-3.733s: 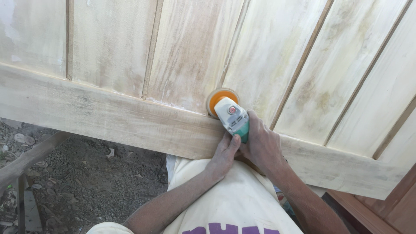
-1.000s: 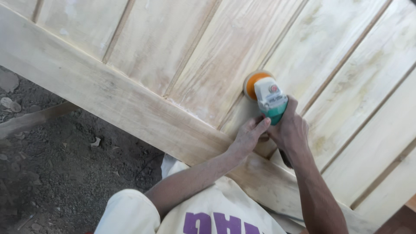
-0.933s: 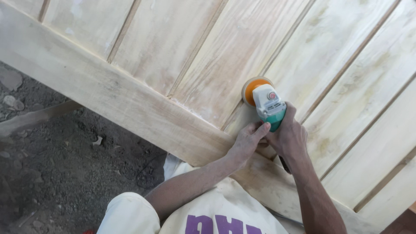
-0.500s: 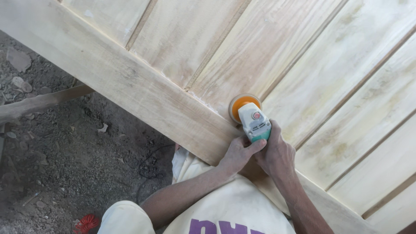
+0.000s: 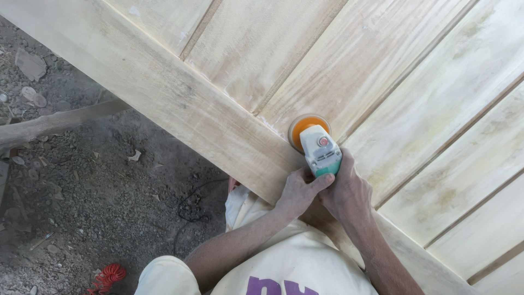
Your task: The person uses an electric orbital sander to smooth the surface of a large wooden door. They move the sander across the panels and frame of the door, occasionally pausing to wipe away dust with their hand.
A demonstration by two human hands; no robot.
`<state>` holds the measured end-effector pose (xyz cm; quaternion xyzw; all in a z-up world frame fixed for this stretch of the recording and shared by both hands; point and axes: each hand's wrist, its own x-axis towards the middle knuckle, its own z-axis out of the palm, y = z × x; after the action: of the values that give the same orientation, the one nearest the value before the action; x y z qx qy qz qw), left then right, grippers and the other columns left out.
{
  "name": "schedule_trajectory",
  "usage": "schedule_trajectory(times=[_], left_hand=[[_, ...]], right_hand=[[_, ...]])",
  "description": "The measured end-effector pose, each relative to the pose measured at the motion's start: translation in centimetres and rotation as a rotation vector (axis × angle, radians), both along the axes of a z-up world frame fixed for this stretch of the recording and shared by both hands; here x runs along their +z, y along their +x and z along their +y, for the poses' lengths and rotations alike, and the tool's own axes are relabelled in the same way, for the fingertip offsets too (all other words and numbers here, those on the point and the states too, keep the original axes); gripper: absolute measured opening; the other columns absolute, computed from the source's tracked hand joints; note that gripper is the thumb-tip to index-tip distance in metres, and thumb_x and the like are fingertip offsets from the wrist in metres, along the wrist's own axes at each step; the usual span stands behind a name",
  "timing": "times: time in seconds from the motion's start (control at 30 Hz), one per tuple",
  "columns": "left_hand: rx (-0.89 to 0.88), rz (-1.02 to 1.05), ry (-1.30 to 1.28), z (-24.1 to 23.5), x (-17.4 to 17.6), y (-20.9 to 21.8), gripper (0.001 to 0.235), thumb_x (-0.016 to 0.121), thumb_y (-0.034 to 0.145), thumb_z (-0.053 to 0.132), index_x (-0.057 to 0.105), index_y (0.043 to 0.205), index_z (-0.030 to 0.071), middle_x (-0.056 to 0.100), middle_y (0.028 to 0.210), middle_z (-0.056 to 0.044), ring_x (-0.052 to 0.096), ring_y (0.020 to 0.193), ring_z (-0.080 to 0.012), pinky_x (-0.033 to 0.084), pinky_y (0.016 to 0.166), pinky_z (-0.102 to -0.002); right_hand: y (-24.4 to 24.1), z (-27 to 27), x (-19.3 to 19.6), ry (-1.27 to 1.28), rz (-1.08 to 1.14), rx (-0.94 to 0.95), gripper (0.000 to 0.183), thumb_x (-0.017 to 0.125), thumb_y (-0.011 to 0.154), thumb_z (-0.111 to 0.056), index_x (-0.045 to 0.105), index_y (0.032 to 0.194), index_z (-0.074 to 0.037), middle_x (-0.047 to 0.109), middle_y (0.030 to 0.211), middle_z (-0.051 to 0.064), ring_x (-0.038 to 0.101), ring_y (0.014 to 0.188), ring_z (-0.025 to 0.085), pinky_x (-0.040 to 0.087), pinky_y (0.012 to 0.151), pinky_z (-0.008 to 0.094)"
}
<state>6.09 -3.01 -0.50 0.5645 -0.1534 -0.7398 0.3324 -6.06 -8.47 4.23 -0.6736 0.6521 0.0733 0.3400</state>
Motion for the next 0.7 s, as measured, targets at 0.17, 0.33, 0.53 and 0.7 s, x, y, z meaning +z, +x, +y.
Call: schedule_trajectory(times=[0.17, 0.33, 0.53, 0.7], left_hand=[[0.152, -0.019, -0.039, -0.2, -1.8, 1.2, 0.052, 0.078, 0.089, 0.04, 0.071, 0.113, -0.006, 0.074, 0.099, -0.009, 0.067, 0.088, -0.0116, 0.055, 0.075, -0.028], [0.275, -0.048, -0.05, -1.2, -2.8, 3.4, 0.051, 0.076, 0.09, 0.039, 0.072, 0.112, -0.006, 0.074, 0.097, -0.008, 0.066, 0.083, -0.0114, 0.054, 0.072, -0.027], [0.391, -0.069, -0.08, -2.8, -2.7, 6.2, 0.054, 0.072, 0.094, 0.043, 0.072, 0.114, -0.007, 0.071, 0.095, -0.006, 0.06, 0.08, -0.0121, 0.049, 0.068, -0.029], [0.446, -0.068, -0.099, -3.8, -2.9, 7.0, 0.053, 0.07, 0.094, 0.044, 0.069, 0.114, -0.005, 0.071, 0.1, -0.007, 0.063, 0.084, -0.0111, 0.053, 0.074, -0.028]], right_hand=[[2.8, -1.8, -0.1, 0.011, -0.018, 0.028, 0.085, 0.078, 0.074, -0.015, 0.03, 0.143, -0.005, 0.073, 0.097, 0.026, 0.072, 0.079, 0.048, 0.056, 0.067, 0.058], [5.7, -3.6, -0.1, -0.043, -0.095, 0.099, 0.083, 0.078, 0.074, -0.015, 0.032, 0.141, -0.001, 0.071, 0.102, 0.027, 0.071, 0.08, 0.047, 0.056, 0.066, 0.057], [8.9, -6.0, -0.4, -0.12, -0.152, 0.207, 0.081, 0.081, 0.074, -0.018, 0.035, 0.137, 0.004, 0.069, 0.1, 0.029, 0.071, 0.084, 0.045, 0.056, 0.066, 0.055], [9.9, -6.9, -0.4, -0.07, -0.16, 0.234, 0.078, 0.08, 0.078, -0.019, 0.035, 0.138, 0.003, 0.068, 0.098, 0.029, 0.071, 0.083, 0.045, 0.057, 0.066, 0.054]])
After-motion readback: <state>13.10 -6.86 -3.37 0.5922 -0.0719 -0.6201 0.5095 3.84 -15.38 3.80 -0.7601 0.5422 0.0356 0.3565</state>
